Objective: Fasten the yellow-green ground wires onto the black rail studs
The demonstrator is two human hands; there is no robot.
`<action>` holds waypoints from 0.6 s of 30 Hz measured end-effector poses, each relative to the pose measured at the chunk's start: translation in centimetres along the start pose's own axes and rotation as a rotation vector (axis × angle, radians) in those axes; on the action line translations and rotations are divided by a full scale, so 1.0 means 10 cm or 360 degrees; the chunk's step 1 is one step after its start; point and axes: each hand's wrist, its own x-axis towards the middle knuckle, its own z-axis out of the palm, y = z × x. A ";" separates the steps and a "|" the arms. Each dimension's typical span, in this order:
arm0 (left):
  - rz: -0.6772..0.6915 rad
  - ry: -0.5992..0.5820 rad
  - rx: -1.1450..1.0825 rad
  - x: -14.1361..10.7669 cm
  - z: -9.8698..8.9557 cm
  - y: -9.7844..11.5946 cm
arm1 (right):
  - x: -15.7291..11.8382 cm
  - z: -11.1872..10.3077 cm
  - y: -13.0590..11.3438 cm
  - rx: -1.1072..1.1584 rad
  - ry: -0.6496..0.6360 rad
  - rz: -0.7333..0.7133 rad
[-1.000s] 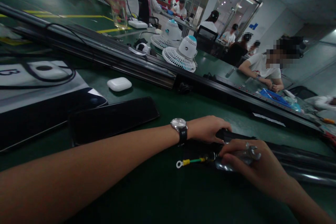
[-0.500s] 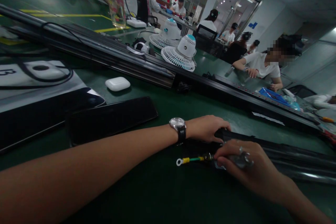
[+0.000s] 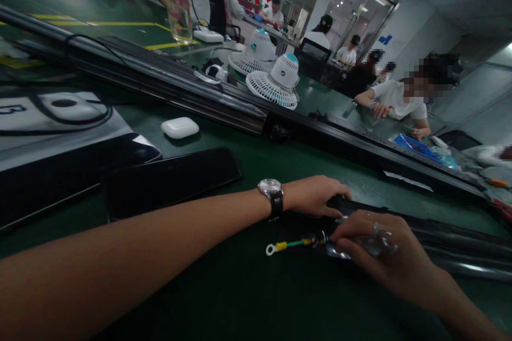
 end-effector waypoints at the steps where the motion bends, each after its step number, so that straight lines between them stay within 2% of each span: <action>1: 0.0001 -0.0007 0.0003 0.00 0.00 0.00 | 0.00 0.01 0.00 0.0003 0.0008 0.0007; 18: 0.0004 0.0028 0.0021 0.01 0.02 -0.01 | 0.01 0.08 -0.04 -0.0034 0.0060 0.0077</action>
